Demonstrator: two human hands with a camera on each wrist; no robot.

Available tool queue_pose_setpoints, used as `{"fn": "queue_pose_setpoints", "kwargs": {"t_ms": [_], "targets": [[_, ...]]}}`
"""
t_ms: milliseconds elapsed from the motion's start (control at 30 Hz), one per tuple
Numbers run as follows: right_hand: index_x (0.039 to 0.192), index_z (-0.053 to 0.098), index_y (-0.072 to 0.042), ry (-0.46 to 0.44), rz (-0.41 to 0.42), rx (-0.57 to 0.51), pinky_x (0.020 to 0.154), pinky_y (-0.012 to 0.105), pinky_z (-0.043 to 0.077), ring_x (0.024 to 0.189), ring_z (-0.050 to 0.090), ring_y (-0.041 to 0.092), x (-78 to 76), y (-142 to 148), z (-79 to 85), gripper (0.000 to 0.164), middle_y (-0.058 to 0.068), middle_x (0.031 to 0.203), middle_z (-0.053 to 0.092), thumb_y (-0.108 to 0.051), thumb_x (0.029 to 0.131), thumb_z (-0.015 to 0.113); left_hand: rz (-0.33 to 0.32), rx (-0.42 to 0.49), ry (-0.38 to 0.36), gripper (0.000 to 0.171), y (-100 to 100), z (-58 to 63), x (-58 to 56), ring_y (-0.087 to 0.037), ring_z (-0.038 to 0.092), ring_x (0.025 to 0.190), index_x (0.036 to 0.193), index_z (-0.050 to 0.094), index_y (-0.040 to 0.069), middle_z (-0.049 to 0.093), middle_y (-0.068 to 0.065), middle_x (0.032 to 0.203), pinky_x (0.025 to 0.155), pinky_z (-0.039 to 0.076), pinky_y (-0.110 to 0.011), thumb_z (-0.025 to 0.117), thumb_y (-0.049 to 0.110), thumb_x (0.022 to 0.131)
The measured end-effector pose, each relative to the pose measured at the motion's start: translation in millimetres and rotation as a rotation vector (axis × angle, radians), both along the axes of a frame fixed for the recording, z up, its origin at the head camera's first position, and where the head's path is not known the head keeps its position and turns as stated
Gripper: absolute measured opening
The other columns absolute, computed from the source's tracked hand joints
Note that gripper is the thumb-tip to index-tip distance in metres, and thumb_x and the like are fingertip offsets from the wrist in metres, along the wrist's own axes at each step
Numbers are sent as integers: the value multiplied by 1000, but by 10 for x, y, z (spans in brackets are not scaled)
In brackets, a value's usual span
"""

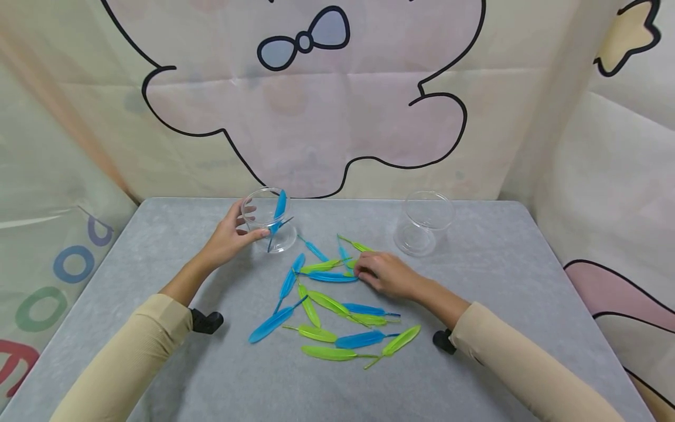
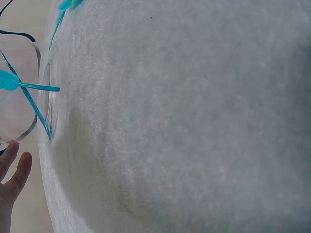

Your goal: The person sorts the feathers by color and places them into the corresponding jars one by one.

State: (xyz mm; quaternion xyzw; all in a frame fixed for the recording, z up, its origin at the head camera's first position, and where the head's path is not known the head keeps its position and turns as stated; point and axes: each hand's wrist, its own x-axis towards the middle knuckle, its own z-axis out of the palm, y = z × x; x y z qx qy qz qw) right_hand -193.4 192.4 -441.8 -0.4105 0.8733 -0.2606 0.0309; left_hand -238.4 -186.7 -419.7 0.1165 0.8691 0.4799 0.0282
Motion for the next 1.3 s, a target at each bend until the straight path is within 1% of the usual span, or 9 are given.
{"fn": "queue_pose_setpoints", "kwargs": {"t_ms": [67,233,467,600,733,933,1000,1167,1300], "targets": [[96,71,-13,-5,-16,-2,78,32,53,87,61,8,5,2,13,8,-4,95,67,-8,97,65,0,-1,2,98,0,1,-1,-43,39,138,160,12,16,36,-16,156,105,40,-59,74,44,89],[96,68,-12,-42,-61,-42,76,31,52,85,59,8,7,7,75,9,-4,94,66,-4,95,65,-2,-1,5,97,-1,6,1,-44,39,138,160,13,15,36,-17,155,104,41,-59,74,42,89],[94,67,-11,-169,-95,-143,66,29,51,80,60,11,-27,1,216,8,1,89,67,-4,96,63,4,-6,-15,98,2,26,16,-43,37,139,159,13,15,35,-16,156,105,40,-59,74,44,89],[95,66,-12,-218,-107,-178,68,30,50,82,60,12,-49,-2,274,8,1,88,67,-5,97,62,6,-8,-23,97,4,29,17,-43,37,139,159,14,15,35,-16,156,106,39,-59,74,44,88],[94,65,-10,-220,-119,-216,70,31,48,84,60,14,-72,-1,334,8,5,88,67,-4,97,60,4,-8,-21,97,5,25,15,-42,38,139,159,14,15,35,-16,156,105,40,-58,74,43,89],[92,65,-9,-213,-137,-253,71,31,49,81,60,16,-115,-40,472,10,12,87,67,-2,96,59,0,-5,-12,97,3,22,12,-42,38,139,159,14,14,35,-16,155,106,40,-59,75,43,89],[92,65,-9,-213,-143,-257,71,32,50,81,59,17,-130,-66,523,10,12,87,66,-2,96,58,1,-2,-11,96,3,16,10,-41,38,139,159,15,14,35,-16,155,105,40,-59,75,42,88],[92,65,-8,-216,-167,-267,72,33,49,81,58,19,-167,-138,637,10,7,86,65,-2,97,58,1,2,-10,95,3,0,4,-39,38,139,158,18,14,35,-15,155,105,40,-58,75,43,88],[93,64,-6,-249,-194,-282,72,32,49,81,59,20,-201,-190,704,10,8,87,64,-2,97,55,-1,7,-13,95,6,5,14,-39,39,139,158,17,15,35,-15,155,105,40,-58,75,43,88]]}}
